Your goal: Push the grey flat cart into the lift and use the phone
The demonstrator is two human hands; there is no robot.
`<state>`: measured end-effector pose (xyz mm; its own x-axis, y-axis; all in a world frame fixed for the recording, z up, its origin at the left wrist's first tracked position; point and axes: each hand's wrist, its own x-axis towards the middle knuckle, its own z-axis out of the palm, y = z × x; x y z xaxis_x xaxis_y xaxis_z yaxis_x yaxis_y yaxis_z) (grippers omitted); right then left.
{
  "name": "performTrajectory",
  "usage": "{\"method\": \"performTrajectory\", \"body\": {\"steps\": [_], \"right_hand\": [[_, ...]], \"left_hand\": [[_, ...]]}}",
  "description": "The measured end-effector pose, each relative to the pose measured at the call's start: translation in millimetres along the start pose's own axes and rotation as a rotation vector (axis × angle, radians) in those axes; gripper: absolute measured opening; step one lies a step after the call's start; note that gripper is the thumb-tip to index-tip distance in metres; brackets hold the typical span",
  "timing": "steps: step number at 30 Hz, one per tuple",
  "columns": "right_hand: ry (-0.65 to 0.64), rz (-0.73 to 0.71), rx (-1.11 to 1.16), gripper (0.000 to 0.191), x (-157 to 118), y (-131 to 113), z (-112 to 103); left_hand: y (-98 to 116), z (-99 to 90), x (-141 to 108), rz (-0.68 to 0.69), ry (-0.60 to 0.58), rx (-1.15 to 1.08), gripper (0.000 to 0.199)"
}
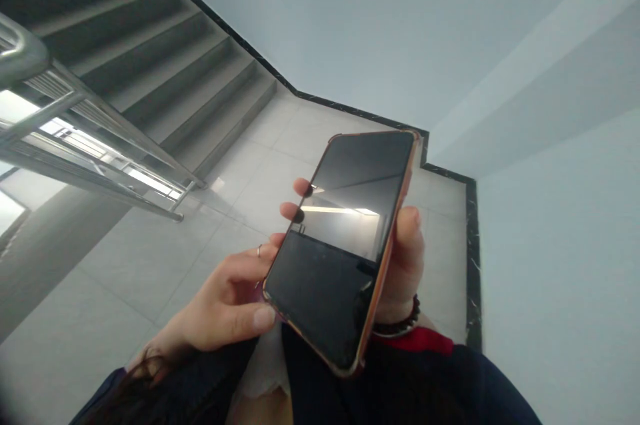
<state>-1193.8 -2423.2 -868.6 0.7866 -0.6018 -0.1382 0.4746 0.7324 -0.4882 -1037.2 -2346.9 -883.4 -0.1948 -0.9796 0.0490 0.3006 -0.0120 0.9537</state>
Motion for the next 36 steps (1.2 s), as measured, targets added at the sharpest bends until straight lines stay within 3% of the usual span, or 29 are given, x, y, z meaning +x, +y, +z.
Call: {"method": "performTrajectory", "body": {"steps": [6, 13, 22, 28, 33, 36], "right_hand": [[-0.065, 0.017, -0.126, 0.069, 7.3, -5.1, -9.0], [-0.217, -0.048, -0.095, 0.065, 13.4, -1.8, -19.6], [-0.114, -0.103, -0.082, 0.064, 11.4, -1.1, -8.7], [-0.08, -0.13, -0.164, 0.063, 15.4, 5.5, -1.6], [-0.196, -0.142, -0.147, 0.074, 23.2, 11.7, -5.5], [-0.223, -0.118, -0.18, 0.07, 25.8, 9.9, -9.3]], "left_hand": [[-3.8, -2.6, 1.1, 0.05, 0.005, 0.059, 0.019], [-10.1, -7.6, 2.4, 0.088, 0.003, 0.124, 0.024], [1.4, 4.2, 2.2, -0.062, 0.097, 0.087, 0.033], [7.9, -4.8, -4.5, 0.119, 0.023, 0.256, 0.031], [7.5, -17.8, -5.2, 0.229, -0.13, 0.365, 0.032], [8.3, -21.5, -2.1, 0.238, -0.162, 0.424, 0.032]]}}
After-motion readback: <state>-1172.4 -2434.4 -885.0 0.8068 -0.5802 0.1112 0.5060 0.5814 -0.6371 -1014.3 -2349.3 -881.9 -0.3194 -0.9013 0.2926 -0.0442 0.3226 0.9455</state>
